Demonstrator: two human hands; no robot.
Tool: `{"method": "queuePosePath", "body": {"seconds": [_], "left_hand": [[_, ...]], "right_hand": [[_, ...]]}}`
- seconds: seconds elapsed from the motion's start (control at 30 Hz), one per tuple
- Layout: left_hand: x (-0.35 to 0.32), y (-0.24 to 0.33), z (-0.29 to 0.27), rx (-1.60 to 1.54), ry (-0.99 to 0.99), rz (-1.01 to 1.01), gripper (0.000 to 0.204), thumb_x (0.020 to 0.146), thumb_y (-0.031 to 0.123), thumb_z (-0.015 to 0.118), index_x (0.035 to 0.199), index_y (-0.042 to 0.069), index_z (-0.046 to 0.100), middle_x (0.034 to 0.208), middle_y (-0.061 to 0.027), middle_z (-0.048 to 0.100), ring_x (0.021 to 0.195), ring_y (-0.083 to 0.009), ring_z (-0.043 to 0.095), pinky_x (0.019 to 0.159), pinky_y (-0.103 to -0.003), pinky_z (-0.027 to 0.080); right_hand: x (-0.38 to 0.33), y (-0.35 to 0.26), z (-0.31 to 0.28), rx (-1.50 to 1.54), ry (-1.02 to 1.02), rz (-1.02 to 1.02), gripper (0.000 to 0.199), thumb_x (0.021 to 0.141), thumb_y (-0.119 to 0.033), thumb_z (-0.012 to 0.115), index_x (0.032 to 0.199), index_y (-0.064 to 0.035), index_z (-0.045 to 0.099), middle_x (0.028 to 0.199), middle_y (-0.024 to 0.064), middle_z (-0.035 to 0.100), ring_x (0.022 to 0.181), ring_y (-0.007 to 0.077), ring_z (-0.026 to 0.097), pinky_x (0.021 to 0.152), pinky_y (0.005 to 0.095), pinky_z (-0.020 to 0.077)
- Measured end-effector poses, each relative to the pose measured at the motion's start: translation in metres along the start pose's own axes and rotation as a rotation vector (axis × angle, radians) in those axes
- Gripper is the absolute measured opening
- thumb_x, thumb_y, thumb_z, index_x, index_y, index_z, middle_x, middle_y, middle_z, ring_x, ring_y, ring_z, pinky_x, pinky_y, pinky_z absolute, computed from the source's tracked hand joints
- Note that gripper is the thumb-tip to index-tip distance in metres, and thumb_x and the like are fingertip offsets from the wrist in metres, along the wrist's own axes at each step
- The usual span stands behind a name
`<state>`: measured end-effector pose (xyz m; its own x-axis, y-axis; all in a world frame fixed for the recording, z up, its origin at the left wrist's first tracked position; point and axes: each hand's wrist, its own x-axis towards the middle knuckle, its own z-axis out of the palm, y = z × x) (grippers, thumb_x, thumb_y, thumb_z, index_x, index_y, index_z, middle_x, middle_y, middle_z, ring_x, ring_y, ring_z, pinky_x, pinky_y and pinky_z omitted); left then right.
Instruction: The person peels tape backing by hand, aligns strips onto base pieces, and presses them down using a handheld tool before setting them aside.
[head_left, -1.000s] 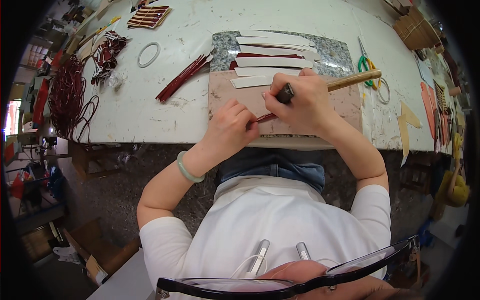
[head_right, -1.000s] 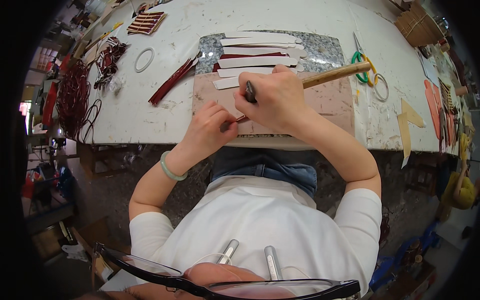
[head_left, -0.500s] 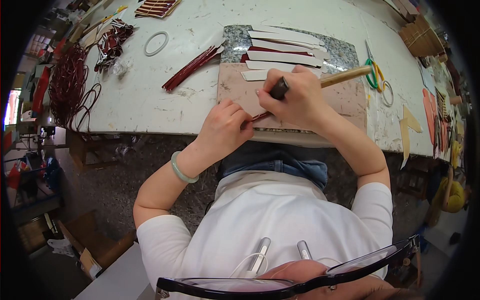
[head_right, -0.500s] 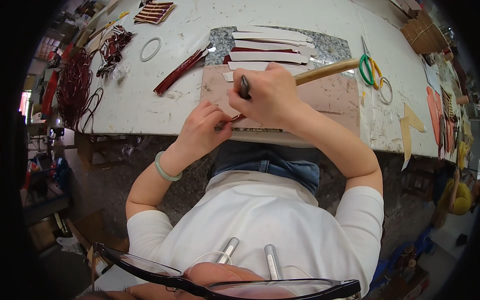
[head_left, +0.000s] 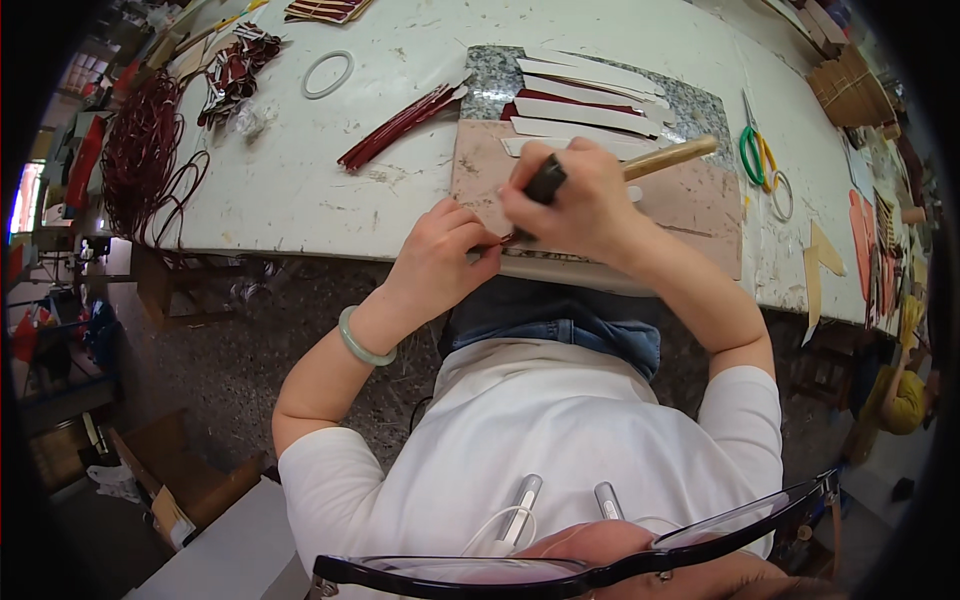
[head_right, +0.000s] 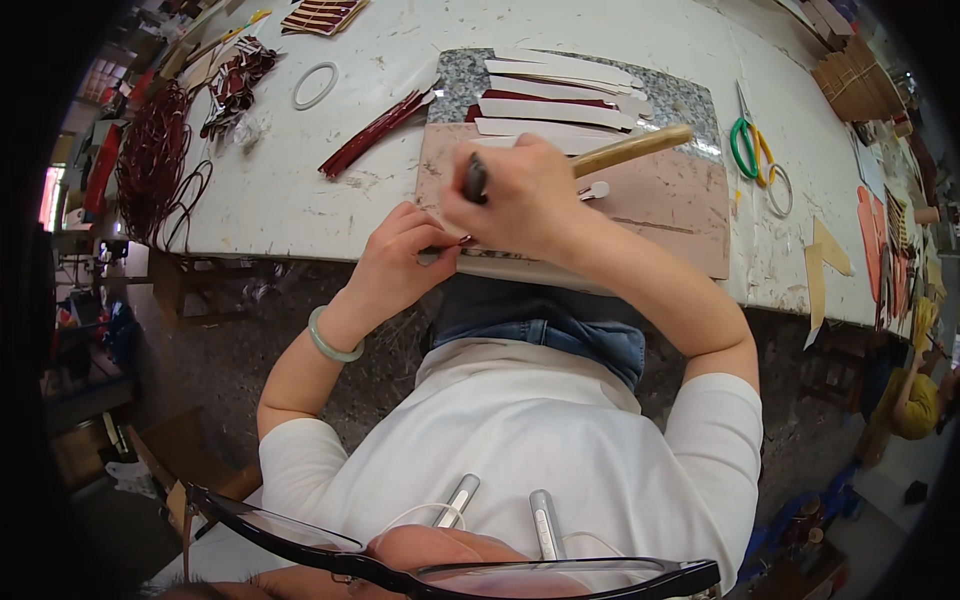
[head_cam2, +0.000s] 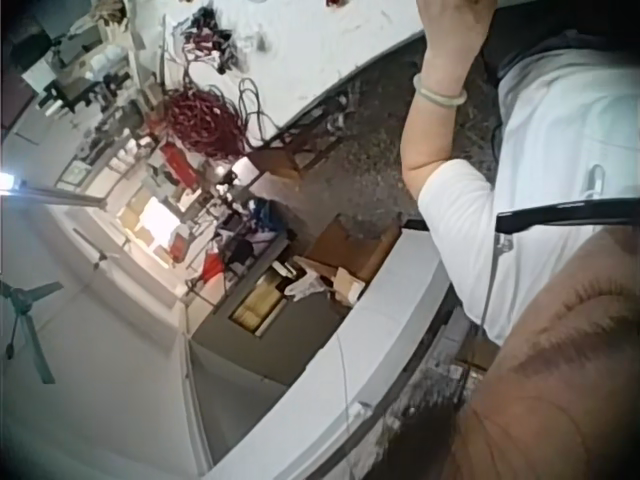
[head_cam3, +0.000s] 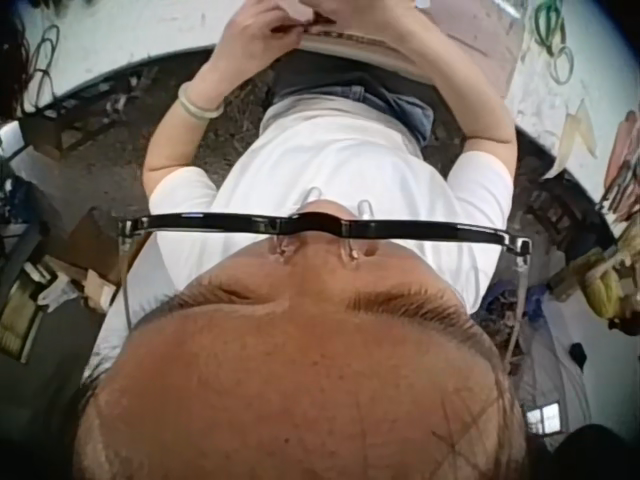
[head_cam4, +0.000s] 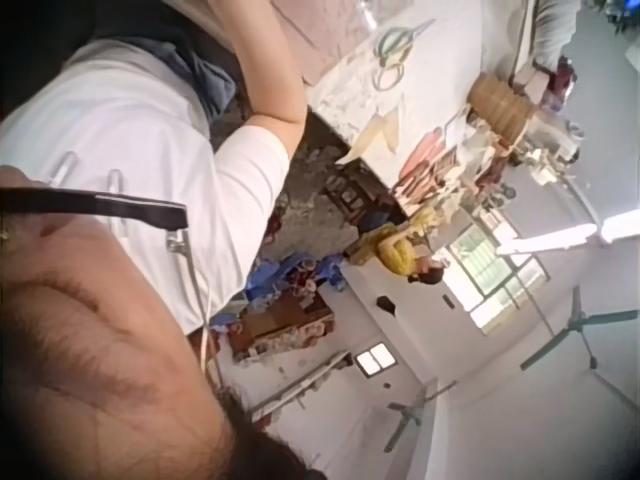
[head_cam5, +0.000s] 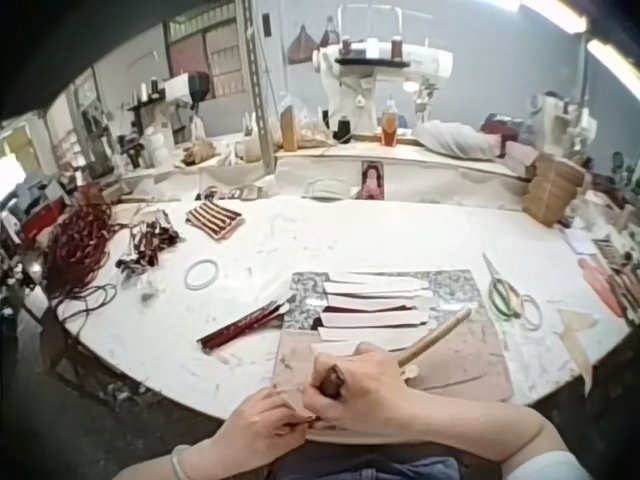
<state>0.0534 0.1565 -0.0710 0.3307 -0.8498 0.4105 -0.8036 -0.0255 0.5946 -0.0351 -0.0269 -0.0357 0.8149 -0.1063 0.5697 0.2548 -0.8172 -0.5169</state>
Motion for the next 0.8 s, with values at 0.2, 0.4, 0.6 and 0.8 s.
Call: {"method": "queuePosePath", "body": {"seconds": [0.2,0.4,0.6,0.8], "left_hand": [[-0.004,-0.001,0.0,0.026,0.064,-0.008,0.013,0.067,-0.001,0.076,0.075,0.005,0.066,0.078,-0.0054,0.062,0.078,-0.0258,0.058,0.071,-0.038,0.05],[-0.016,-0.004,0.008,0.041,0.154,0.001,0.016,0.067,0.002,0.078,0.076,0.009,0.068,0.078,0.0003,0.061,0.079,-0.0226,0.057,0.07,-0.036,0.046],[-0.026,0.002,0.012,0.197,0.23,0.015,0.016,0.067,0.005,0.078,0.076,0.015,0.069,0.08,0.0044,0.062,0.08,-0.0189,0.057,0.066,-0.035,0.041],[-0.04,0.001,0.001,0.008,0.392,-0.262,0.016,0.073,0.007,0.077,0.088,0.009,0.074,0.087,-0.0035,0.066,0.085,-0.0242,0.058,0.081,-0.037,0.047]], "right_hand": [[0.005,-0.014,0.005,0.039,-0.036,-0.067,0.019,0.078,-0.022,0.074,0.071,-0.0176,0.057,0.053,-0.0025,0.058,0.043,0.0218,0.051,0.059,0.0334,0.0413],[0.01,-0.015,-0.001,-0.065,-0.057,-0.046,0.022,0.076,-0.017,0.078,0.071,-0.0169,0.057,0.059,-0.0037,0.062,0.046,0.0197,0.05,0.06,0.0316,0.039],[0.007,-0.012,0.006,-0.044,-0.103,-0.044,0.018,0.077,-0.022,0.074,0.072,-0.0177,0.058,0.057,-0.0008,0.06,0.047,0.0226,0.053,0.059,0.0349,0.0413],[0.005,-0.016,0.018,0.058,-0.052,-0.063,0.018,0.078,-0.023,0.074,0.073,-0.0174,0.057,0.056,-0.0023,0.06,0.046,0.0213,0.053,0.058,0.0339,0.0399]]}}
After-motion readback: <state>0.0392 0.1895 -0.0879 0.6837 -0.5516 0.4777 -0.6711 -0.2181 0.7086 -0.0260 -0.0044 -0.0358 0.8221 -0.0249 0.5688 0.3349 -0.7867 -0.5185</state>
